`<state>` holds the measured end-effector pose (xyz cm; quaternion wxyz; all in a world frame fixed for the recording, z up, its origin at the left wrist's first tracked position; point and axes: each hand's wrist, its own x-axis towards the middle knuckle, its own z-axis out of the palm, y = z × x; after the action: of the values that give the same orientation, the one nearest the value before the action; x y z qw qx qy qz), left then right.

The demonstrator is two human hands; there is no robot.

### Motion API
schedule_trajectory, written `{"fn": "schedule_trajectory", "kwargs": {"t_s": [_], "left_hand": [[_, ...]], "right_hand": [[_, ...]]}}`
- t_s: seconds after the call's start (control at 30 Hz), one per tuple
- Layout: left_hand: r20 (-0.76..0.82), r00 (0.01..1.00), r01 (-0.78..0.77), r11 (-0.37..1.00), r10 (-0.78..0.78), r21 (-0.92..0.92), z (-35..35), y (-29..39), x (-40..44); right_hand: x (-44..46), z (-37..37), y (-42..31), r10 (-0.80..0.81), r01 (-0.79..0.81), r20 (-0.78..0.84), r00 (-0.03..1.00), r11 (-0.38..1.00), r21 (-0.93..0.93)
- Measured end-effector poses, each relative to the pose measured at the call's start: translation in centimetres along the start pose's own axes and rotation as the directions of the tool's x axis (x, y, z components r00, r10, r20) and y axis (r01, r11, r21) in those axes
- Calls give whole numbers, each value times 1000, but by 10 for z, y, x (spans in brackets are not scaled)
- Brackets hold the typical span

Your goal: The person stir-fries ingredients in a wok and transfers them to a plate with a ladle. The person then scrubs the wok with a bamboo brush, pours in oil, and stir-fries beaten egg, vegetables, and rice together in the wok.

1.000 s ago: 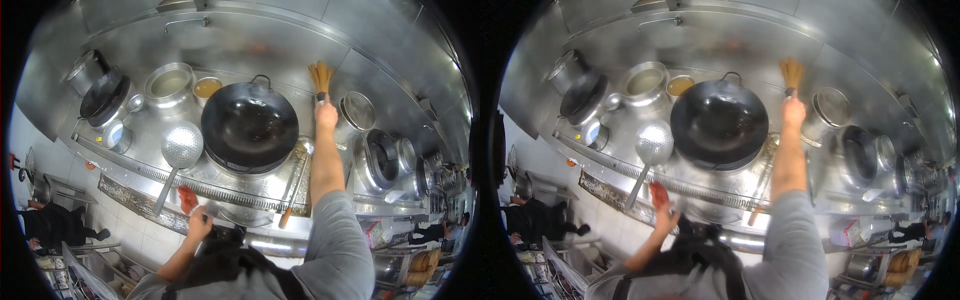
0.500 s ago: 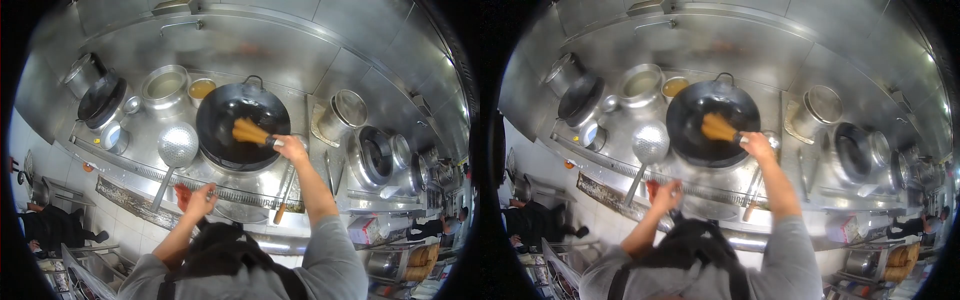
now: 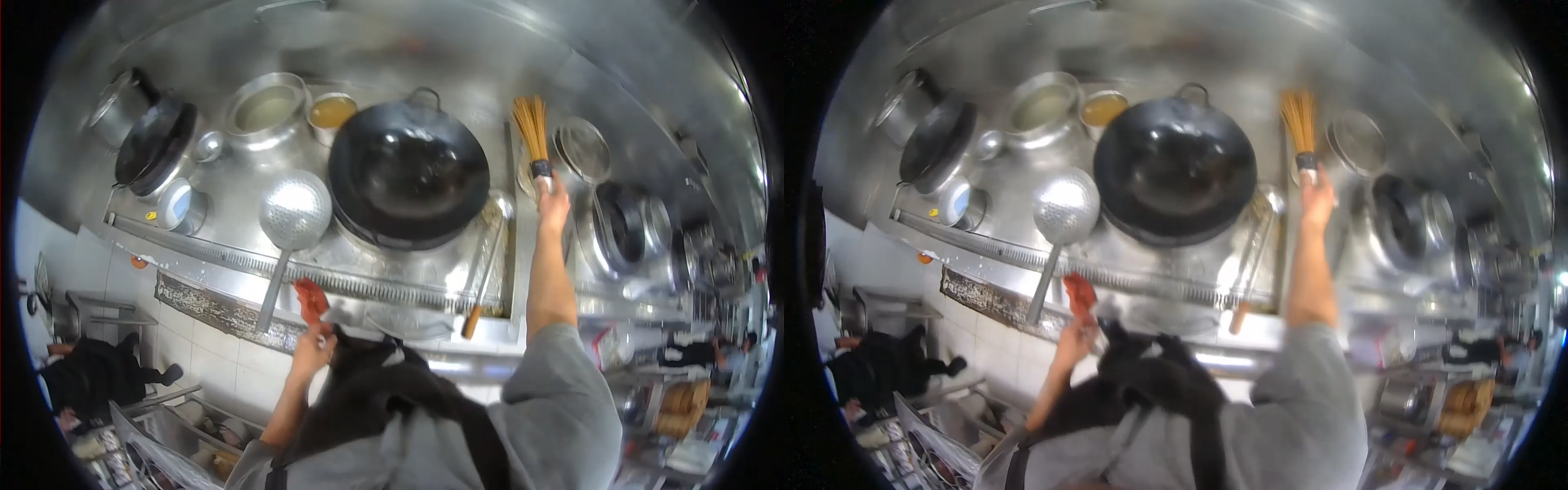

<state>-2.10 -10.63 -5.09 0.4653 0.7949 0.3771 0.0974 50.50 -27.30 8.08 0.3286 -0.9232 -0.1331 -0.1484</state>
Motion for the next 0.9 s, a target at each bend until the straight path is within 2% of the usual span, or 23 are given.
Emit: {"fn": "schedule_trajectory", "kwargs": {"t_s": [0.07, 0.13, 0.17, 0.2, 0.23, 0.27, 0.3, 0.37, 0.43, 0.47, 0.5, 0.53, 0.6, 0.63, 0.7, 0.73, 0.77, 0.8, 0.83, 0.87, 0.9], "left_hand": [[-35, 999, -27, 999, 25, -42, -1, 7, 12], [30, 997, -64, 998, 64, -20, 5, 33, 27], [37, 993, -108, 994, 108, -17, 16, 51, 38], [131, 962, -244, 970, 240, 10, 31, 67, 49], [223, 906, -375, 927, 361, 25, 49, 83, 57], [276, 849, -468, 884, 452, -7, 74, 91, 67], [323, 778, -555, 830, 539, -46, 106, 96, 79], [503, 726, -607, 781, 468, 149, 174, 110, 99], [616, 754, -504, 804, 231, 316, 230, 140, 110], [644, 746, -486, 798, 167, 356, 263, 143, 117], [664, 740, -467, 789, 102, 399, 291, 142, 123], [661, 743, -469, 786, 105, 402, 310, 144, 121], [531, 845, -301, 879, 66, 370, 338, 147, 116], [527, 847, -303, 878, 70, 370, 348, 149, 120], [488, 865, -77, 929, -117, 361, 349, 155, 121], [479, 871, -86, 927, -108, 366, 344, 157, 122], [459, 888, -189, 931, 26, 311, 323, 172, 120], [367, 930, -39, 983, -31, 182, 326, 172, 128], [270, 959, 86, 996, -89, 21, 325, 177, 135], [256, 963, 79, 997, -83, 25, 308, 187, 141], [356, 928, 129, 991, -106, -41, 282, 202, 141]], "right_hand": [[-74, -12, 58, 31, -28, -90, 995, 999, 36], [-151, -15, 123, 11, -1, -144, 990, 998, 69], [-185, -12, 153, 108, -89, -127, 986, 985, 147], [-211, -14, 173, 196, -168, -104, 975, 959, 230], [-232, -34, 152, 419, -391, 23, 908, 825, 408], [-248, -56, 121, 589, -584, 186, 786, 610, 536], [-259, -63, 118, 597, -586, 178, 782, 607, 538], [-274, -76, 123, 616, -600, 181, 766, 588, 543], [-284, -90, 128, 618, -620, 193, 762, 613, 489], [-288, -95, 132, 606, -629, 212, 767, 641, 440], [-306, -75, 172, 499, -463, 61, 864, 744, 481], [-314, -80, 179, 498, -460, 59, 865, 742, 487], [-323, -94, 183, 447, -436, 77, 891, 797, 418], [-328, -101, 179, 384, -360, 2, 923, 864, 351], [-339, -111, 179, 365, -354, 22, 931, 885, 304], [-340, -115, 177, 341, -339, 36, 939, 905, 258], [-339, -119, 174, 487, -506, 154, 860, 853, 126], [-339, -115, 170, 485, -504, 150, 862, 851, 145], [-339, -107, 167, 372, -380, 100, 923, 921, 80], [-338, -98, 165, 247, -247, 62, 967, 969, 7], [-337, -86, 166, 205, -202, 107, 973, 978, -41]]}}
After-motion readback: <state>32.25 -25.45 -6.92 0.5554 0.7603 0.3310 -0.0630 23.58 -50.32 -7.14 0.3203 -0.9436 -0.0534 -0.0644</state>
